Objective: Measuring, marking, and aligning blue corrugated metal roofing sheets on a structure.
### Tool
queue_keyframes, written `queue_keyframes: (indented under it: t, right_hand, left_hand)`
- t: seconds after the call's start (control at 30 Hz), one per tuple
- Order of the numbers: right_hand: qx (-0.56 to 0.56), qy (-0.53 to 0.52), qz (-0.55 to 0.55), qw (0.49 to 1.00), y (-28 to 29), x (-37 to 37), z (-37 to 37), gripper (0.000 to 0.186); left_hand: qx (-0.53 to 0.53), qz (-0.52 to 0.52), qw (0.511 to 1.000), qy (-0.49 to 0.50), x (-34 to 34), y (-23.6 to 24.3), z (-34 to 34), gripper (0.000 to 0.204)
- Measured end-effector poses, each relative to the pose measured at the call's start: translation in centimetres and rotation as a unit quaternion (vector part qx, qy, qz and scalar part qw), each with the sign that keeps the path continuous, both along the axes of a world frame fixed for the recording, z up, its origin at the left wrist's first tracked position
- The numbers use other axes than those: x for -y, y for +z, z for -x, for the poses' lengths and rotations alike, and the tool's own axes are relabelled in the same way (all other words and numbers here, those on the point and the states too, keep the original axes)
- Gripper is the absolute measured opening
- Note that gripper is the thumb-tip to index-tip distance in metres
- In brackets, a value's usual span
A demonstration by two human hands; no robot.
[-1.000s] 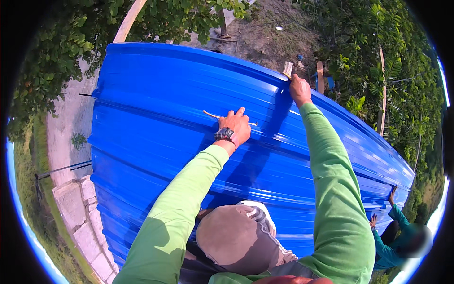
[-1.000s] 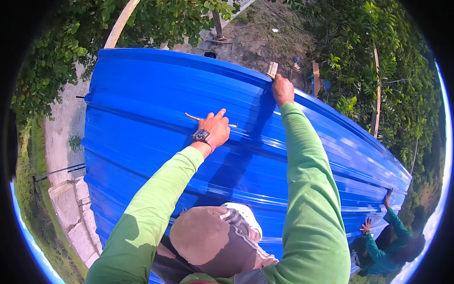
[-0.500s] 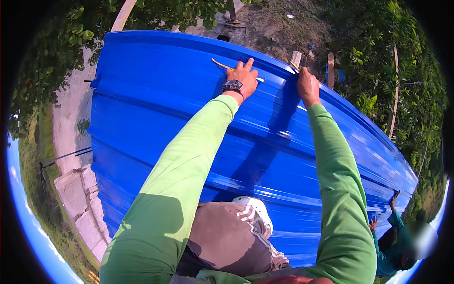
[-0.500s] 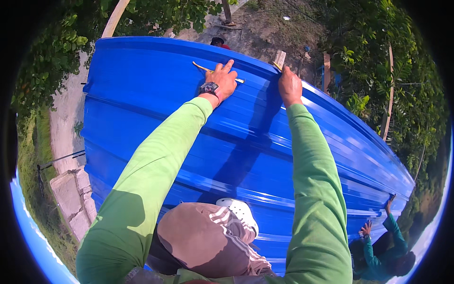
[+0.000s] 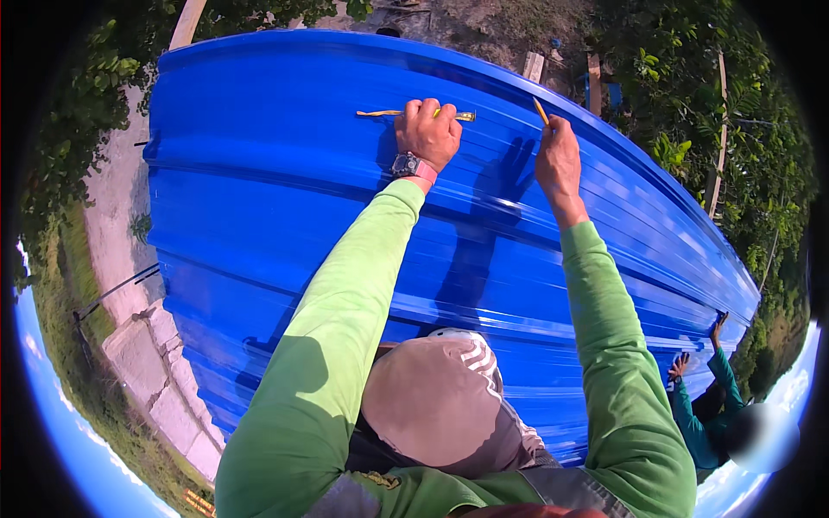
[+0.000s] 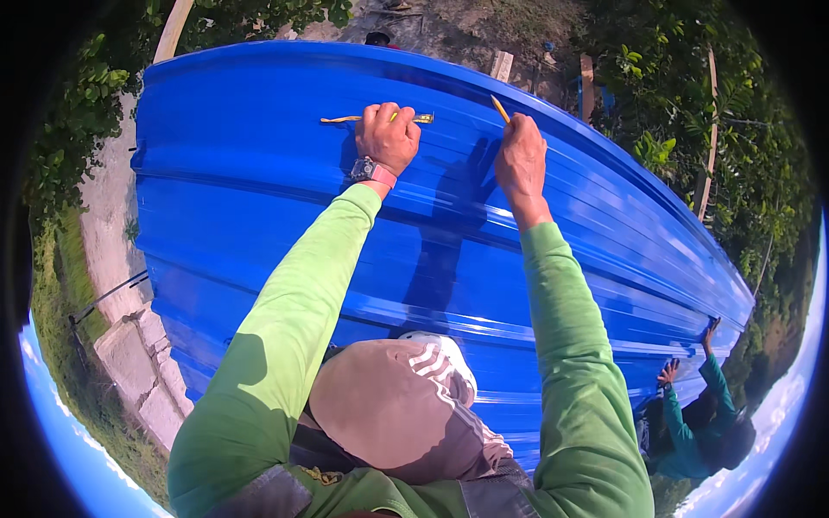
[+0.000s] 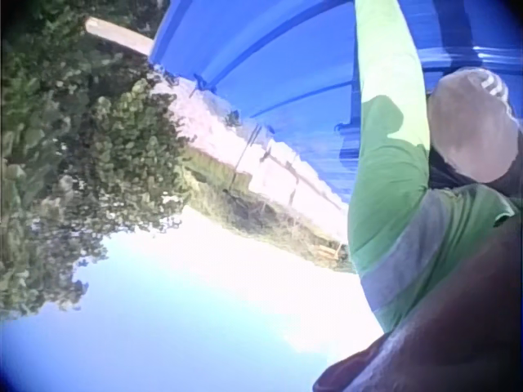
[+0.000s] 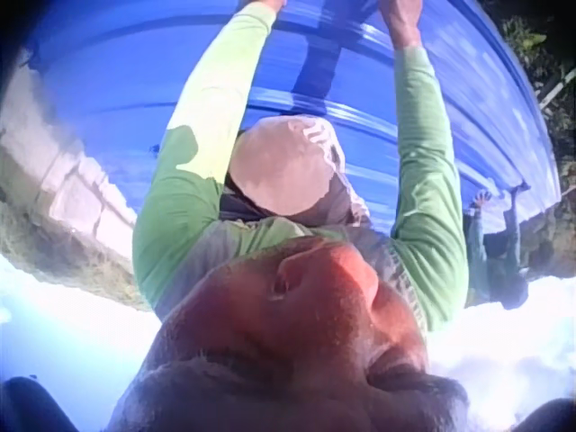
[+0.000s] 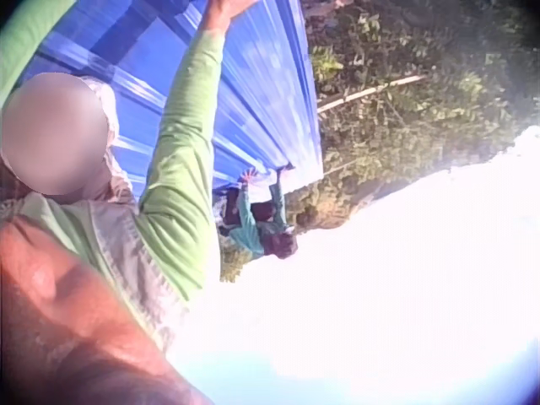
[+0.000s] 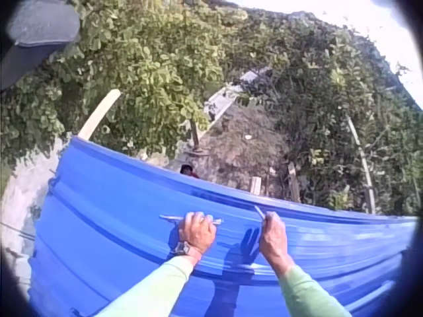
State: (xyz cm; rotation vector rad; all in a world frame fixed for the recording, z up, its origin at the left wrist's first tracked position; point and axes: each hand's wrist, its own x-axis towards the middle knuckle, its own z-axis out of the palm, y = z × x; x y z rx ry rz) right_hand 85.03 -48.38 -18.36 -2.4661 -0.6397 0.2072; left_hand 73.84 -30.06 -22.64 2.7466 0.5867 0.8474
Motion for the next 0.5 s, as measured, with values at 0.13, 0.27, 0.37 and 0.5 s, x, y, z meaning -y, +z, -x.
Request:
queue_keyframes:
  t: [0.13,0.27,0.37,0.5]
  right_hand:
    - [-0.018,0.022,0.067,0.997,-4.8,4.2,9.5,0.015]
    - [0.048,0.037,0.044,0.997,-4.8,3.1,8.9,0.014]
    - [0.042,0.023,0.051,0.998,-5.2,3.9,9.1,0.014]
    - [0.056,0.019,0.038,0.997,-5.2,3.4,9.1,0.014]
  left_hand:
    - [0.000,-0.009,1.000,-0.013,0.4,0.3,-0.8,0.006]
    - [-0.015,0.036,0.998,-0.046,-0.5,2.5,-0.4,0.007]
    - [-0.068,0.091,0.990,-0.082,3.2,5.9,3.1,0.008]
    - [-0.313,0.160,0.929,-0.114,8.0,6.1,12.8,0.018]
